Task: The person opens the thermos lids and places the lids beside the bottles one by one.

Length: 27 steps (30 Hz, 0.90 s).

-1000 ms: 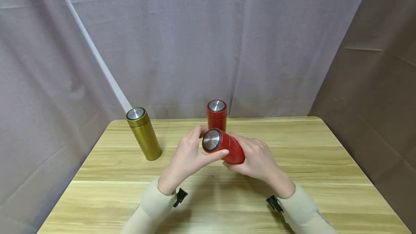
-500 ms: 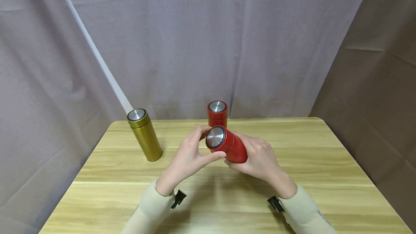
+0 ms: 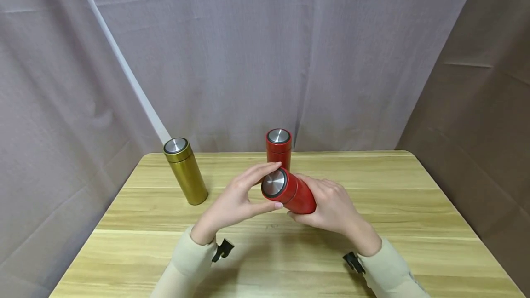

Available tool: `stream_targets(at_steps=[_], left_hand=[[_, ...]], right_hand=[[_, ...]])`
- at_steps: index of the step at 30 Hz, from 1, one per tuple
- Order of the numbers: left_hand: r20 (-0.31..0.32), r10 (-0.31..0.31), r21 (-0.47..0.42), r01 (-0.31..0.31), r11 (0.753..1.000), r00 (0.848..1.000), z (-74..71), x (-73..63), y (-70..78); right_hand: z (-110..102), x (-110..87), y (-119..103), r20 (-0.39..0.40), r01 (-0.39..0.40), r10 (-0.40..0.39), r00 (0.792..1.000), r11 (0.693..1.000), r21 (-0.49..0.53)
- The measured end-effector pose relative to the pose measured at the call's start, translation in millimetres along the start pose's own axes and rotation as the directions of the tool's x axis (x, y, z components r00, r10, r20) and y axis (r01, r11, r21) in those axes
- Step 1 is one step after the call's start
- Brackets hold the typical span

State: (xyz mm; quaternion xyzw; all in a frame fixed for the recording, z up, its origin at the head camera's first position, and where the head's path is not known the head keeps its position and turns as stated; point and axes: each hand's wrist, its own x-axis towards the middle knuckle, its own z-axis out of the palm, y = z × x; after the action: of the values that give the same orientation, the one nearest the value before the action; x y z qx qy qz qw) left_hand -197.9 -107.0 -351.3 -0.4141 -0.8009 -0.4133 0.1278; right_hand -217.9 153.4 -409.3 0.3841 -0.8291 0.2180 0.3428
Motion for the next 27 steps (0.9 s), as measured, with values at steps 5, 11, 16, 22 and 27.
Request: stream_targets(at_steps=[5,11,16,22,27], left_hand=[[-0.01,-0.015,0.001,0.015,1.0,1.0,0.0,-0.6,1.2],[-0.041,-0.027,0.01,0.027,1.0,0.999,1.4,0.0,2.0],[-0.081,-0.048,0.048,0.052,0.997,0.996,3.1,0.9,4.3],[-0.133,-0.093,0.132,0.111,0.985,0.987,6.2,2.0,9.2],[-0.178,-0.106,0.2,0.142,0.97,0.978,10.3,4.2,11.8]], right_hand=[[0.0,-0.2,-0.9,0.014,-0.011,0.011,1.0,1.0,-0.002],[-0.3,0.4,-2.0,0.023,-0.02,0.02,1.0,1.0,-0.018],[0.9,0.2,-1.9,0.017,-0.019,0.019,1.0,1.0,-0.025],[-0.4,1.3,-3.4,0.024,-0.031,0.032,0.999,0.999,-0.036],[0.5,0.2,-2.7,0.016,-0.021,0.022,1.0,0.999,-0.048]])
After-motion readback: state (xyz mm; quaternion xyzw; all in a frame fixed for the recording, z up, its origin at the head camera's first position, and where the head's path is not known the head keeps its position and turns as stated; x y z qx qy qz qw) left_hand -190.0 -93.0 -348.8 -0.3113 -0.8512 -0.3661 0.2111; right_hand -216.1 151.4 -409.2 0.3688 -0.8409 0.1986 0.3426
